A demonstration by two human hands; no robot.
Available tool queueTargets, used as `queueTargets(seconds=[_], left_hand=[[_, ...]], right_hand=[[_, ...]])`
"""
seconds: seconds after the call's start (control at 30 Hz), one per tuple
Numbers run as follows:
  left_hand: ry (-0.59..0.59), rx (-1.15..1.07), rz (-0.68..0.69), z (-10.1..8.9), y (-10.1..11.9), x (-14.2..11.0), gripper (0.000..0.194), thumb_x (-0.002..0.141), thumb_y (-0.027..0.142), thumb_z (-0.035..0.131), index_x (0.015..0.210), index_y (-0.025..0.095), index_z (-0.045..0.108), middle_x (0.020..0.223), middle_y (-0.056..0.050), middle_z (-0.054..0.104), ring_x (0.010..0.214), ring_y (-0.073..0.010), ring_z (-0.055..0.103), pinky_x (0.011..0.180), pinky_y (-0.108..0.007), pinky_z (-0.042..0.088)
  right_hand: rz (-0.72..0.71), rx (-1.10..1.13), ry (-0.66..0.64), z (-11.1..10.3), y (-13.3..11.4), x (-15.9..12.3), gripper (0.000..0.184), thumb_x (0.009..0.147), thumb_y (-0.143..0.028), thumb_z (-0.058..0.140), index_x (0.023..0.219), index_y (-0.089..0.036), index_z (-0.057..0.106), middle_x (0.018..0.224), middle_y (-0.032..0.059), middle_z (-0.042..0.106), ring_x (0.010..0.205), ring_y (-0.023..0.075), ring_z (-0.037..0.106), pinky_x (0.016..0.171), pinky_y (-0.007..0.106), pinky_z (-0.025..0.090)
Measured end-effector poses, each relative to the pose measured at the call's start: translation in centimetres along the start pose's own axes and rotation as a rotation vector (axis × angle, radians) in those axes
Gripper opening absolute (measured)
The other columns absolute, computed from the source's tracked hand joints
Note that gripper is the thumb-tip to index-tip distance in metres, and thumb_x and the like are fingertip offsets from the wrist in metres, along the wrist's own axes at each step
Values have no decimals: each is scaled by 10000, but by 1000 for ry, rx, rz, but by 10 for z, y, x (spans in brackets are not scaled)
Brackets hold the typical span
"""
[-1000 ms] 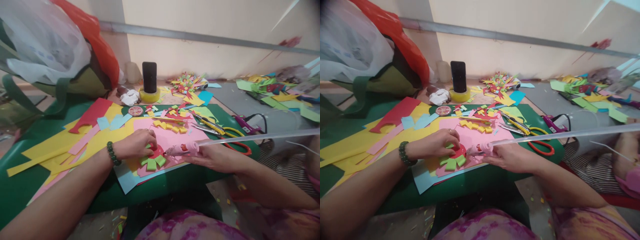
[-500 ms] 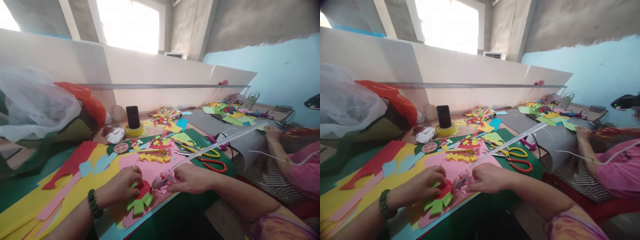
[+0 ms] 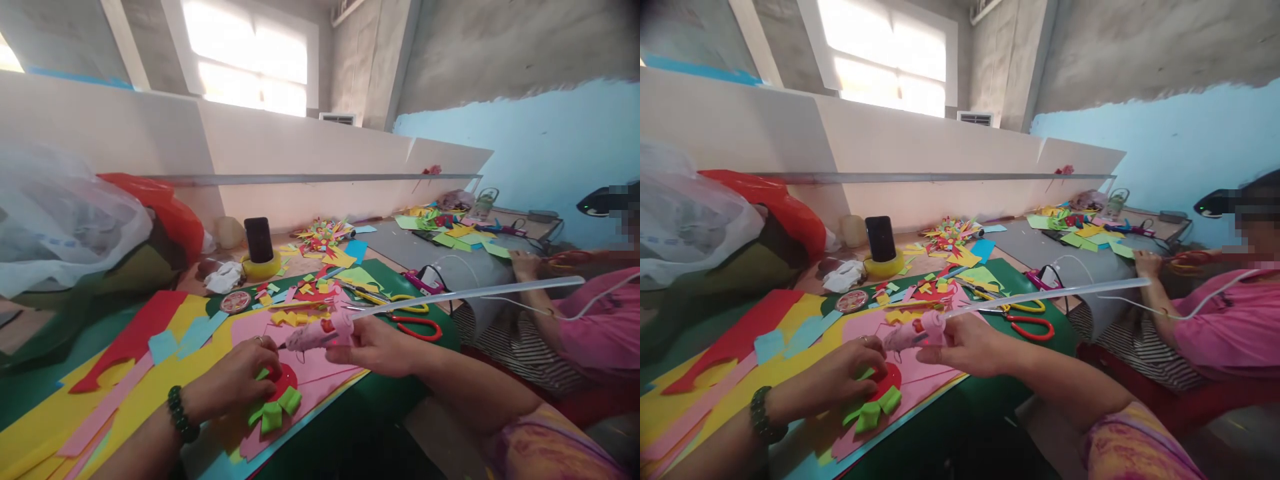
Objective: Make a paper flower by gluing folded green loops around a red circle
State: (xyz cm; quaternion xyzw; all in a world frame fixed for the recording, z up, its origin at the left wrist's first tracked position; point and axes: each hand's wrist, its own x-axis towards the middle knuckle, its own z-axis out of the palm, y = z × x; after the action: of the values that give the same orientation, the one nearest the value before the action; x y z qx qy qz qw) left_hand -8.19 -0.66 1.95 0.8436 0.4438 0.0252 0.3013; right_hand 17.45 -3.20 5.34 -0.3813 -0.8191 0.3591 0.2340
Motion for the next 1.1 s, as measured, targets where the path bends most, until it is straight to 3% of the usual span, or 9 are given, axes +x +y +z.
queueTargets(seconds=[0.13,0.2,0.33,0.47,0.6,0.7,0.83,0.97,1.1], left_hand=[[5,-13,-16,0,2,-2,174,679,213,573,762,192,724,1023,-59,625,941,-204,592,868,-301,449],[2,-5,-22,-1,5,-3,177,680,211,570,760,193,726,1022,-59,629,944,-206,591,867,-303,450],[-1,-4,-29,-1,7,-3,174,682,215,571,760,196,726,1026,-57,630,941,-202,590,867,-300,454],[4,-14,-41,0,5,-2,180,670,214,576,760,204,732,1039,-54,627,953,-204,589,885,-299,458],[-5,-10,-72,-1,7,-3,193,674,227,576,776,208,739,1057,-57,623,968,-213,589,882,-304,463],[-11,3,-61,-2,8,-3,178,676,228,576,755,206,734,1046,-60,624,965,-216,588,865,-306,464],[-5,15,-29,-1,5,-2,179,698,241,570,764,201,731,1031,-66,633,943,-212,593,863,-311,462],[-23,29,-6,-1,2,-1,195,732,283,572,799,203,737,1082,-74,634,974,-221,595,885,-316,460],[-33,26,-15,-2,3,-2,244,776,350,555,832,203,741,1096,-78,634,971,-224,601,893,-326,465]], right_hand=[[30,75,269,-27,8,13,535,799,-649,563,852,-137,703,525,-26,488,501,107,432,488,235,353],[47,52,519,-56,12,29,551,746,-671,597,784,-128,684,502,-36,456,457,84,378,437,222,289],[0,69,993,-129,18,74,500,771,-622,597,728,-128,661,527,-8,531,458,85,424,431,215,330],[-18,159,1217,-192,30,111,371,840,-484,604,726,-133,639,640,20,615,489,75,486,421,184,363],[45,248,1340,-223,44,124,250,875,-327,583,722,-133,623,631,6,599,413,46,392,373,180,323],[44,265,1371,-229,53,122,265,871,-356,580,737,-135,636,644,13,614,408,49,387,375,189,335],[46,224,1307,-215,67,113,386,821,-513,610,729,-141,656,657,24,640,427,64,422,383,203,349],[26,40,1146,-181,85,87,434,778,-570,617,748,-143,690,614,22,633,506,110,510,458,227,388],[193,-203,935,-140,105,51,450,772,-588,598,678,-155,674,500,0,549,503,143,517,483,252,372]])
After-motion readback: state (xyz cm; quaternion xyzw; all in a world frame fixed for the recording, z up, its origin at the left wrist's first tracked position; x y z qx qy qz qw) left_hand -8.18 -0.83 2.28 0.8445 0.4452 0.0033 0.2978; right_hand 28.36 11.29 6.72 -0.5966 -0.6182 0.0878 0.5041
